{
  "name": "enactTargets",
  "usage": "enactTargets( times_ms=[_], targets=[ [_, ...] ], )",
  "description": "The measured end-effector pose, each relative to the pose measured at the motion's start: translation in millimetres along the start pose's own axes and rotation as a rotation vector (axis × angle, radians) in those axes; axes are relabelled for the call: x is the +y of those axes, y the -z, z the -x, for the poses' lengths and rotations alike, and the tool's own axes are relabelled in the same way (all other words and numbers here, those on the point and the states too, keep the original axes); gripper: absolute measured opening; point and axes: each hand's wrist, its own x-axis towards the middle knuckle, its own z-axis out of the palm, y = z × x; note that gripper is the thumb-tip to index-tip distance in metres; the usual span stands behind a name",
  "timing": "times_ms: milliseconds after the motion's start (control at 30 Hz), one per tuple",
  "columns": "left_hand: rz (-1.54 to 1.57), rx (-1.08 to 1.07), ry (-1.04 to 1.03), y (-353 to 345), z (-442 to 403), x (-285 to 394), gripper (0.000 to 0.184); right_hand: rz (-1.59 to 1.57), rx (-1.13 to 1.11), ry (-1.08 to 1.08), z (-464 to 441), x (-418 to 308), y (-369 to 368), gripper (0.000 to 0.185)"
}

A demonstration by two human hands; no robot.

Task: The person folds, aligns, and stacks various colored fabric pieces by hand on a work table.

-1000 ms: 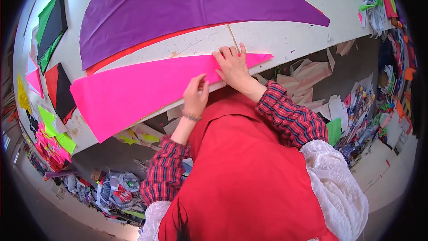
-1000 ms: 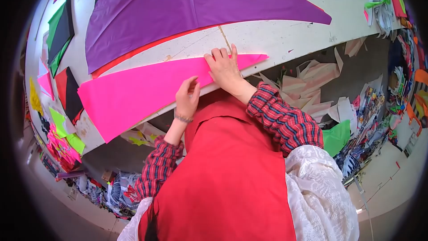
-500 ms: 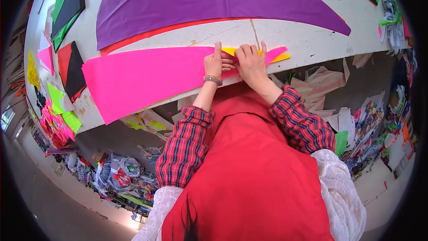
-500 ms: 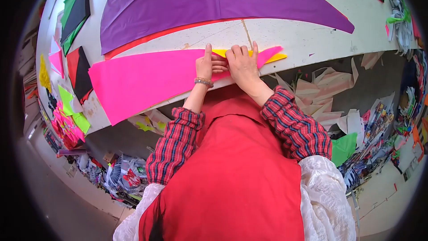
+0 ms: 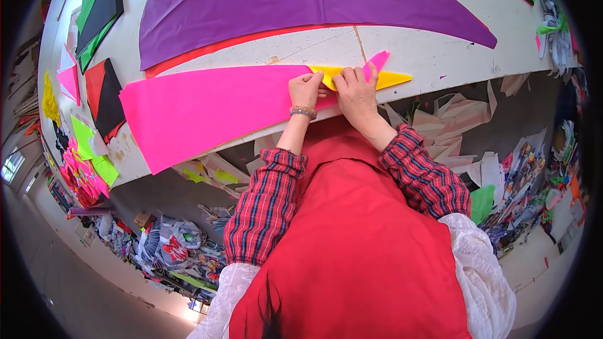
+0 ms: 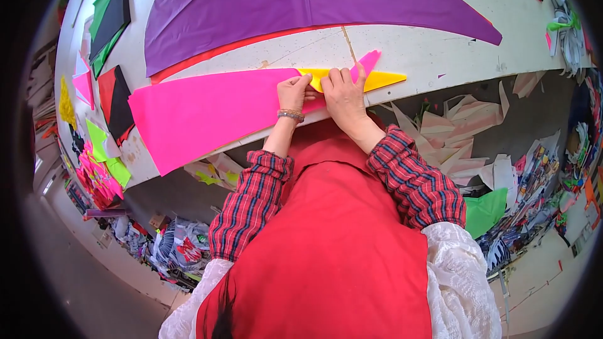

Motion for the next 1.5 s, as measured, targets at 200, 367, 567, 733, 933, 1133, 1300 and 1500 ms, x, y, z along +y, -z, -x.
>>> enactTargets(
  times_ms=[200,367,567,733,933,1133,1300,1500],
  targets=[
    [0.038,0.006,-0.034,0.7,-0.7,-4.6,0.02,0.023,-0.076,-0.057,10.7,-3.4,-7.4,0.022],
    [0.118,0.026,-0.035,0.3,0.7,-5.6,0.023,-0.013,-0.062,-0.072,16.8,-6.7,-9.5,0.016],
    [-0.077,0.061,0.003,-2.3,-1.7,0.3,0.019,0.024,0.038,-0.091,13.5,-9.7,-5.2,0.011],
    [-0.032,0.08,-0.017,-2.8,0.5,-2.1,0.02,0.007,0.087,-0.09,13.4,-16.7,-4.1,0.009],
    [0.025,0.082,-0.049,-2.0,0.6,-4.0,0.027,0.0,0.126,-0.115,14.5,-21.2,-2.6,0.008],
    [0.06,0.052,-0.026,-1.4,0.7,-2.9,0.025,0.041,0.113,-0.171,16.2,-27.4,-7.9,0.01],
    [0.048,0.039,-0.009,-3.1,4.5,2.6,0.024,0.093,0.106,-0.174,17.9,-29.5,-8.6,0.011],
    [0.039,-0.002,0.006,0.1,5.8,3.4,0.018,0.07,0.09,-0.171,19.8,-30.9,-8.9,0.013]
  ],
)
